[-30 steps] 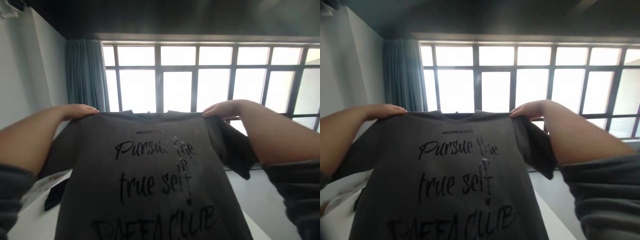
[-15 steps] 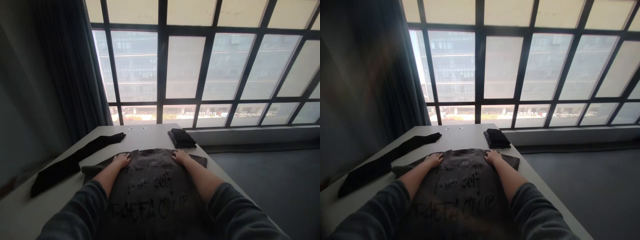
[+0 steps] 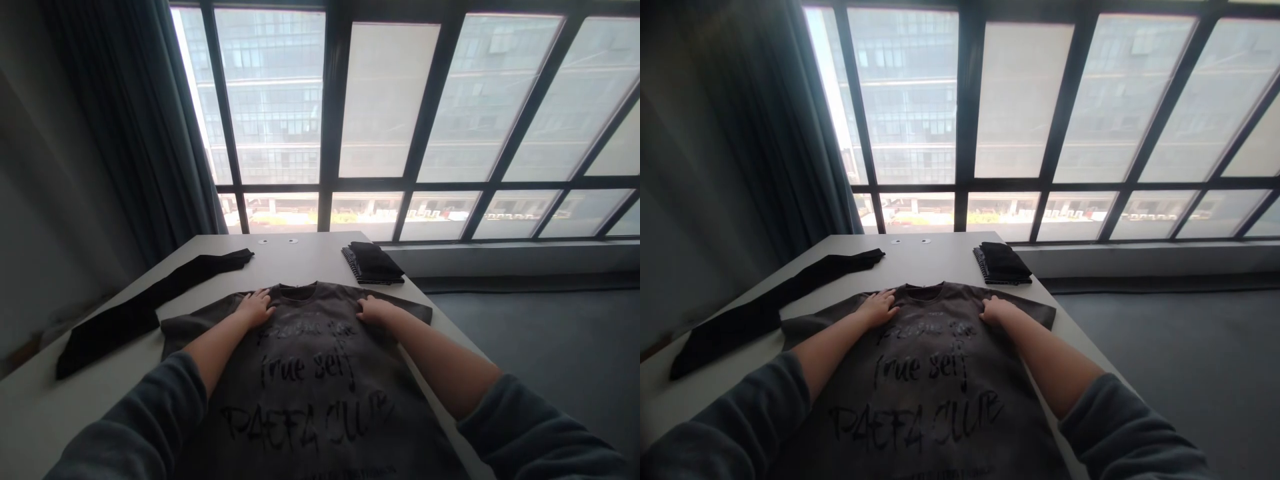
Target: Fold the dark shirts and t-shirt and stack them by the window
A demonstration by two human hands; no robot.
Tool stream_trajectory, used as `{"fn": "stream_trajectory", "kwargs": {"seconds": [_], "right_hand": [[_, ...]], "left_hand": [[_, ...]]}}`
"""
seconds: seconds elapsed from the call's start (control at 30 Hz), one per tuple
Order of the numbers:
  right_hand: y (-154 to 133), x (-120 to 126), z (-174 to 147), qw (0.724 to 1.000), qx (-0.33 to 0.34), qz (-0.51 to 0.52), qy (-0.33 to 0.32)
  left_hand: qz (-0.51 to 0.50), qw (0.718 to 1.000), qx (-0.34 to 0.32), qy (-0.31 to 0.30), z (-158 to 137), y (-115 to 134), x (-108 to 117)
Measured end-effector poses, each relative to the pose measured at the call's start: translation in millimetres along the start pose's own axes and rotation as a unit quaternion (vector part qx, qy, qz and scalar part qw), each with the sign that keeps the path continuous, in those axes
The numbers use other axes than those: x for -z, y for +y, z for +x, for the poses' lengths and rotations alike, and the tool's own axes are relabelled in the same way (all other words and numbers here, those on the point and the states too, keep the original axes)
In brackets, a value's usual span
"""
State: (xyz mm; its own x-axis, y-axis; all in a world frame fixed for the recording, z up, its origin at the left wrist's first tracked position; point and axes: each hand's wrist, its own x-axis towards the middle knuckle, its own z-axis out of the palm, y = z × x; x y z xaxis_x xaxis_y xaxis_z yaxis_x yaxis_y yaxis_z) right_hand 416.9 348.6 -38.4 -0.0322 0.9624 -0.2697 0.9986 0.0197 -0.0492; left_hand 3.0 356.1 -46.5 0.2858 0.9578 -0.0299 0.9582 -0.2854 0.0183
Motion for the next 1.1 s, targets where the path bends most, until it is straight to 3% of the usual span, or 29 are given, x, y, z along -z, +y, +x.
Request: {"fn": "stream_trajectory", "kwargs": {"seconds": [0.13, 0.27, 0.47, 0.6, 0.73, 1.1], "right_hand": [[-14, 19, 5, 0.999, 0.042, -0.01, 0.009], [-56, 26, 28, 0.991, 0.117, 0.019, 0.069], [-98, -4, 58, 0.988, 0.126, 0.056, 0.074], [-101, -24, 63, 0.991, 0.09, 0.063, 0.076], [-101, -26, 70, 0.994, 0.067, 0.064, 0.064], [-99, -27, 78, 0.994, 0.058, 0.06, 0.069]], "left_hand": [[-0.002, 1.0, -0.01, 0.009, 2, 9, 3], [-0.016, 0.999, 0.026, 0.029, 19, 15, 7], [-0.045, 0.998, 0.047, -0.013, 45, 22, -6], [-0.053, 0.992, 0.104, -0.044, 57, 25, -19], [-0.06, 0.986, 0.149, -0.045, 68, 25, -26], [-0.056, 0.989, 0.136, -0.005, 69, 18, -30]]}}
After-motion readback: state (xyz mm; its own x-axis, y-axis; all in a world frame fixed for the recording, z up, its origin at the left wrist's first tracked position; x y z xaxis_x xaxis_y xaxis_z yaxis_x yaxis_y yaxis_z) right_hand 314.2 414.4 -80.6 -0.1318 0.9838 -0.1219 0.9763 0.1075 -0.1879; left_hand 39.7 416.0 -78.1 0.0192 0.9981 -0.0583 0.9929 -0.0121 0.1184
